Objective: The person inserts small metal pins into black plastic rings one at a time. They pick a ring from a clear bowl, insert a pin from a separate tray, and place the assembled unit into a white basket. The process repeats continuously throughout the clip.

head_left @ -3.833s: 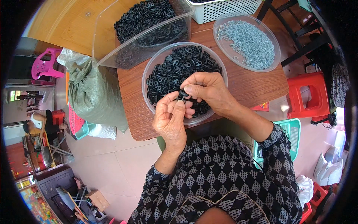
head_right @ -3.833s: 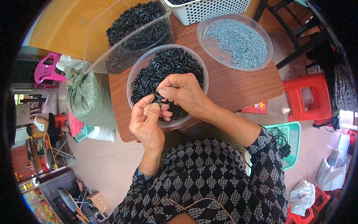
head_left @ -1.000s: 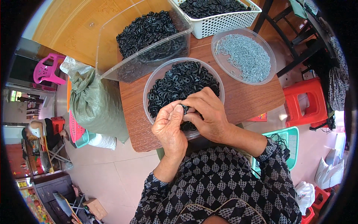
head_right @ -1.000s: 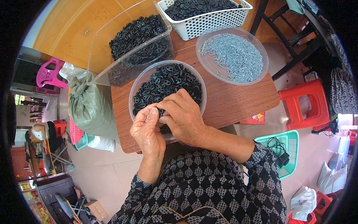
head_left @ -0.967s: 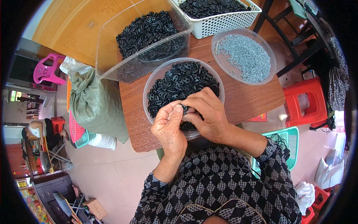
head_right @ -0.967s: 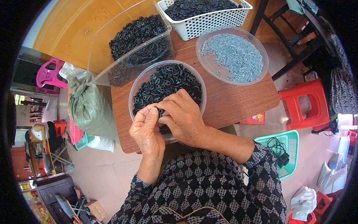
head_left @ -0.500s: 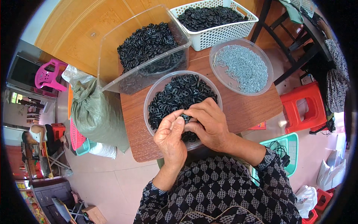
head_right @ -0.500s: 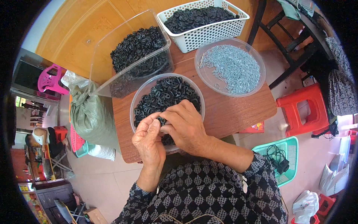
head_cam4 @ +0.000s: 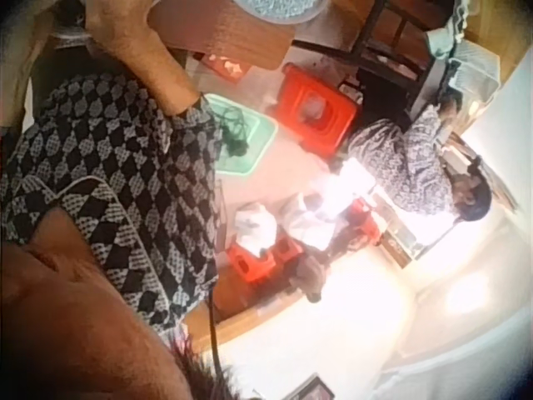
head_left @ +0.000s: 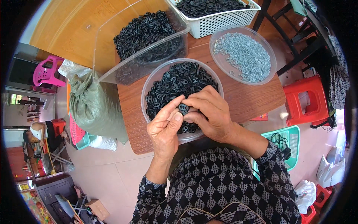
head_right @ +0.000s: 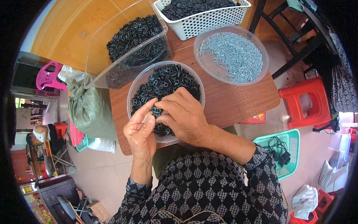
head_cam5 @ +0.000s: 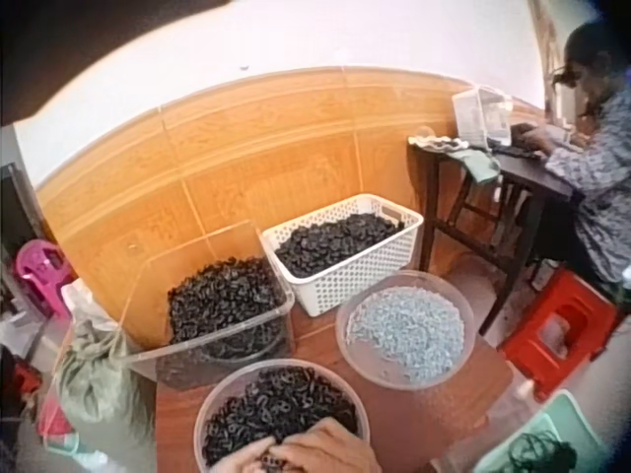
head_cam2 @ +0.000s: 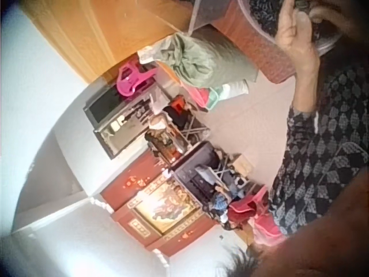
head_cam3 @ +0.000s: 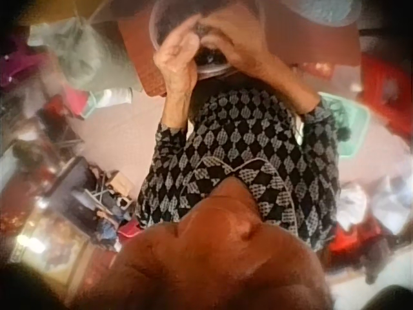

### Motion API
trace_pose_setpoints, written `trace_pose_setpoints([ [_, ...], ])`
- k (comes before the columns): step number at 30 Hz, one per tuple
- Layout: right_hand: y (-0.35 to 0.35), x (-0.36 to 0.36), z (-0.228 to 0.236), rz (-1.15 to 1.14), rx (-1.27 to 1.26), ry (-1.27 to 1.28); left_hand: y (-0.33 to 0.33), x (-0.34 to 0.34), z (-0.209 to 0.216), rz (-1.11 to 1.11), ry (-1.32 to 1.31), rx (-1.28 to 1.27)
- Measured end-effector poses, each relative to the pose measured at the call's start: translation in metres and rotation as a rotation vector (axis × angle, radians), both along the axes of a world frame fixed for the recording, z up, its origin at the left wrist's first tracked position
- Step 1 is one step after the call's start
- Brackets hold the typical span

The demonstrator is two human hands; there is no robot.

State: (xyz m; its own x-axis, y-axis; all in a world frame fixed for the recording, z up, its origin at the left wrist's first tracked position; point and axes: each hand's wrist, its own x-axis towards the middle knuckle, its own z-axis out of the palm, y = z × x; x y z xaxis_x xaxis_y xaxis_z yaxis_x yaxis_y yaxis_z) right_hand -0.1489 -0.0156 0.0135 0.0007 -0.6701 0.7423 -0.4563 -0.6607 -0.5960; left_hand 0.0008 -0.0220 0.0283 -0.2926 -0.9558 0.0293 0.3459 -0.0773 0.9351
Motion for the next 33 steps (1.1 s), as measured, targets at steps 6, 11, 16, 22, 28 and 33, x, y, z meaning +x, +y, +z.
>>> trace_pose_setpoints([
  [6,0.001,-0.001,-0.005,0.003,0.003,-0.001,0.0,0.001,-0.009,-0.005,-0.068,-0.093],
  [11,-0.002,0.0,-0.004,-0.021,-0.009,-0.008,-0.001,-0.007,-0.003,0.109,-0.225,-0.143],
  [16,0.0,0.004,-0.006,-0.04,-0.012,-0.025,-0.001,-0.007,-0.002,0.12,-0.308,-0.293],
  [22,0.009,0.004,-0.005,-0.041,0.069,-0.034,0.005,-0.008,-0.001,0.115,-0.279,-0.195],
  [28,0.01,0.002,-0.004,-0.073,0.086,-0.066,0.007,-0.002,-0.006,0.028,-0.157,-0.102],
  [33,0.012,0.003,-0.009,-0.046,0.137,-0.126,0.008,-0.01,-0.009,0.094,-0.204,-0.195],
])
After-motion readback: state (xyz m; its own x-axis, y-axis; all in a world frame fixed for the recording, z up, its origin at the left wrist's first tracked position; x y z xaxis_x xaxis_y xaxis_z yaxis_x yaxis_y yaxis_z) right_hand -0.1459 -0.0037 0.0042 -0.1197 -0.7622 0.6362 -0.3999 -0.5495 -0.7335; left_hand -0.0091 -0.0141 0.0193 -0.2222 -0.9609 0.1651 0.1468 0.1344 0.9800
